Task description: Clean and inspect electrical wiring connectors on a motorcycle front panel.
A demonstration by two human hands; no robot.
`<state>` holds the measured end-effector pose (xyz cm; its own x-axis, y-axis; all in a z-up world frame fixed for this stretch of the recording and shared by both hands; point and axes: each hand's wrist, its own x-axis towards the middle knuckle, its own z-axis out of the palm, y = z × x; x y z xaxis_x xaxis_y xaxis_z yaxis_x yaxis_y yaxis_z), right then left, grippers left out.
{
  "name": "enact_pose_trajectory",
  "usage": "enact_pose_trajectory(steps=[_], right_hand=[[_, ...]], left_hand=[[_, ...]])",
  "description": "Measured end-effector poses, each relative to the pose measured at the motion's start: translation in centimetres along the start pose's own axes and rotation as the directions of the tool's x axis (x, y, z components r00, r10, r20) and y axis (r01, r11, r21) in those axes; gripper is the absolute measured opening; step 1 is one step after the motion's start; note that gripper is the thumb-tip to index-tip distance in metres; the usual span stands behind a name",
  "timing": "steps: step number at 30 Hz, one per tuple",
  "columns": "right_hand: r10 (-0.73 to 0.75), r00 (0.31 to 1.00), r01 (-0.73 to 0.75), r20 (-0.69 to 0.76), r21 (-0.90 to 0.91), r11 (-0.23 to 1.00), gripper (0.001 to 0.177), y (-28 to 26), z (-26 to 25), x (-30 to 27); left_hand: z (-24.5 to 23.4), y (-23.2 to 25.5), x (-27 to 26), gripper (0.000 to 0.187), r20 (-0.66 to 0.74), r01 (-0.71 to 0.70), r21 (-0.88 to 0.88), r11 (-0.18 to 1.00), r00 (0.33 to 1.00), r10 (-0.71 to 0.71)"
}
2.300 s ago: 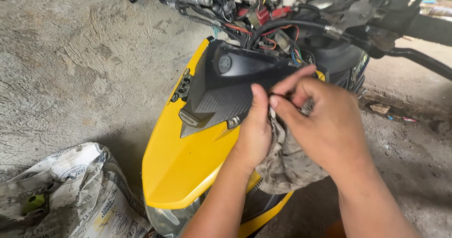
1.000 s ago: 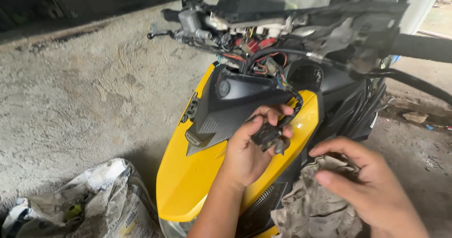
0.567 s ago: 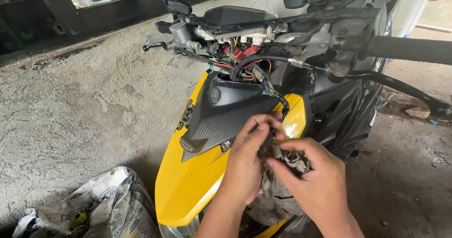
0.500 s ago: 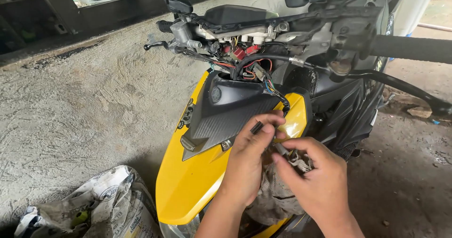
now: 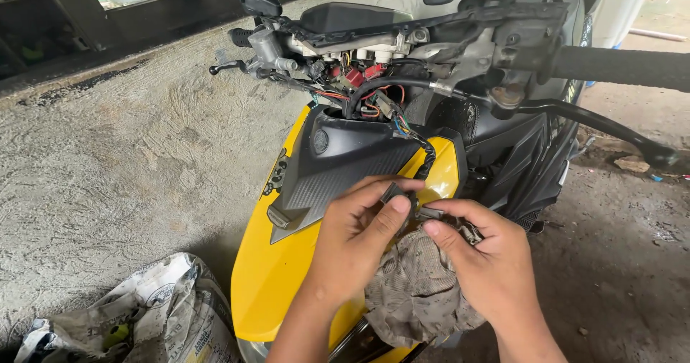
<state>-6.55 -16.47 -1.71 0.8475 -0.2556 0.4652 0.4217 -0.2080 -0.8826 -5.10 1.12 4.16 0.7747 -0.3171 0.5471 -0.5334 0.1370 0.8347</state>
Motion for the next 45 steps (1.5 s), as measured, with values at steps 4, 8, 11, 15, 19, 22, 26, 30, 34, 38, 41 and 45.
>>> enact_pose_trajectory(steps=[4, 8, 11, 15, 19, 22, 26, 30, 34, 38, 41, 45], right_hand=[[-0.044, 0.997, 0.041, 0.058, 0.056, 0.998, 0.023, 0.6, -0.4, 0.2], [-0.016, 0.997, 0.009, 0.077, 0.083, 0.997, 0.023, 0.1, -0.2, -0.1], [-0.048, 0.997, 0.042, 0.067, 0.093, 0.995, 0.025, -1.0, 0.2, -0.2], [-0.062, 0.996, 0.057, 0.066, 0.078, 0.995, 0.032, -1.6, 0.2, -0.3], [0.017, 0.992, -0.029, 0.127, 0.089, 0.996, 0.044, -1.3, -0.2, -0.2], [0.056, 0.952, -0.102, 0.302, 0.138, 0.985, 0.055, 0.0, -2.4, -0.1], [-0.091, 0.877, 0.021, 0.473, 0.151, 0.988, 0.054, 0.2, -4.3, -0.2], [-0.030, 0.856, 0.028, 0.516, 0.012, 1.000, 0.032, 0.7, -4.2, -0.5], [-0.238, 0.843, 0.270, 0.481, 0.003, 0.963, 0.013, 0.4, -2.8, -0.7], [-0.318, 0.854, 0.342, 0.411, 0.017, 0.940, 0.009, 2.4, -2.2, -1.7], [-0.146, 0.937, 0.118, 0.317, 0.104, 0.988, 0.017, 5.1, -2.2, -2.6], [0.037, 0.925, -0.098, 0.377, 0.146, 0.984, 0.031, 2.5, -0.1, -2.7]], left_hand=[[-1.2, 0.1, 1.2, 0.047, 0.160, -0.258, 0.222, 0.940, 0.961, 0.225], [-1.2, -0.8, 2.4, 0.058, 0.234, -0.418, 0.254, 0.872, 0.902, 0.364], [-0.7, -1.1, 3.2, 0.063, 0.210, -0.478, 0.264, 0.838, 0.876, 0.434], [-0.1, -1.6, 4.0, 0.067, 0.117, -0.492, 0.221, 0.842, 0.870, 0.478], [0.3, -2.7, 4.1, 0.069, 0.008, -0.450, 0.123, 0.884, 0.891, 0.453], [0.1, -3.6, 4.2, 0.068, -0.084, -0.404, 0.005, 0.915, 0.911, 0.403], [-0.4, -3.9, 3.9, 0.068, -0.168, -0.357, -0.082, 0.930, 0.925, 0.340], [-0.6, -3.8, 4.0, 0.069, -0.186, -0.342, -0.103, 0.934, 0.929, 0.320], [-0.7, -4.0, 3.9, 0.069, -0.176, -0.326, -0.108, 0.939, 0.936, 0.305], [-0.9, -4.2, 3.8, 0.071, -0.169, -0.320, -0.110, 0.941, 0.939, 0.300], [-1.0, -4.5, 3.7, 0.071, -0.141, -0.303, -0.130, 0.944, 0.948, 0.285], [-1.1, -4.2, 3.5, 0.071, -0.120, -0.281, -0.083, 0.956, 0.955, 0.271]])
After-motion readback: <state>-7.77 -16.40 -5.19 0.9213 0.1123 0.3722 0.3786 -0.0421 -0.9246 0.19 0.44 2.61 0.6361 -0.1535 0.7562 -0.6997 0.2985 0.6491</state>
